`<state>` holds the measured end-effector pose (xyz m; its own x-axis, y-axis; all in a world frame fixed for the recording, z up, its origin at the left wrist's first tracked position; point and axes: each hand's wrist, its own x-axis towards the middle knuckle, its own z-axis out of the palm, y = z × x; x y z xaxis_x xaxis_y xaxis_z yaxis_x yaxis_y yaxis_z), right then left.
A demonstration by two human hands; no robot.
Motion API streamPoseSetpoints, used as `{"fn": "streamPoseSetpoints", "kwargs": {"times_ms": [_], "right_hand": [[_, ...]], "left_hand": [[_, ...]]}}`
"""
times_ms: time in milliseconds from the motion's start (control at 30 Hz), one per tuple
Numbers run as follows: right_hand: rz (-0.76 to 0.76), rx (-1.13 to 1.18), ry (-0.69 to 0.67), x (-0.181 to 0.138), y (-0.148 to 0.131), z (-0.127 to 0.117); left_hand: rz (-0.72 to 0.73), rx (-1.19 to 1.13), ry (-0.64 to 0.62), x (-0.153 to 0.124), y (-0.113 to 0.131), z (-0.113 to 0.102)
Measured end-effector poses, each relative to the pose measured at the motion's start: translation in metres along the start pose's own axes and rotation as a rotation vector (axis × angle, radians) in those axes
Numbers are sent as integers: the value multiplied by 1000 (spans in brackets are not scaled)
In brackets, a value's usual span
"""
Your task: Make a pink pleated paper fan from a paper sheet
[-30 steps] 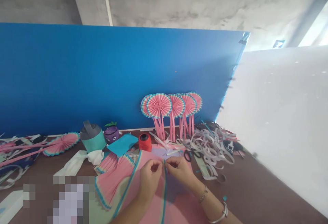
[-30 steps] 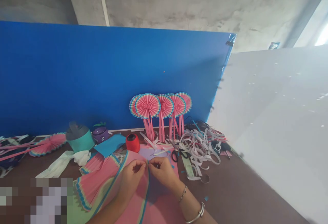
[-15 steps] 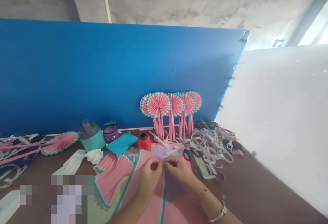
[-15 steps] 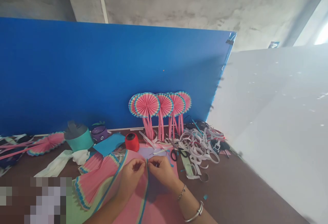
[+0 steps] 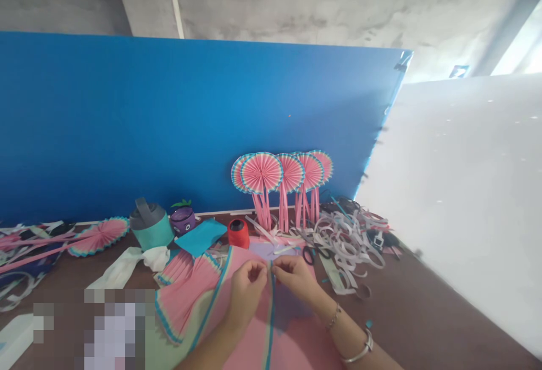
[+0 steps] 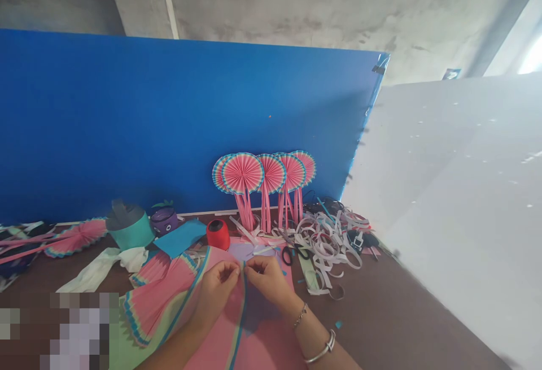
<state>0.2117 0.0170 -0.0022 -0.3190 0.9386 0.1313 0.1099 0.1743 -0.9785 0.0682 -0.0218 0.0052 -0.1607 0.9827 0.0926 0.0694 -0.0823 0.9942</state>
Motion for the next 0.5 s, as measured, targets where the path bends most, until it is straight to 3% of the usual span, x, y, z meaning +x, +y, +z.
{"fn": "streamPoseSetpoints", "kwargs": {"times_ms": [500], "right_hand": [[96, 92, 0, 2, -2, -6]], "left_hand": [[44, 33, 46, 1, 5, -5]]}}
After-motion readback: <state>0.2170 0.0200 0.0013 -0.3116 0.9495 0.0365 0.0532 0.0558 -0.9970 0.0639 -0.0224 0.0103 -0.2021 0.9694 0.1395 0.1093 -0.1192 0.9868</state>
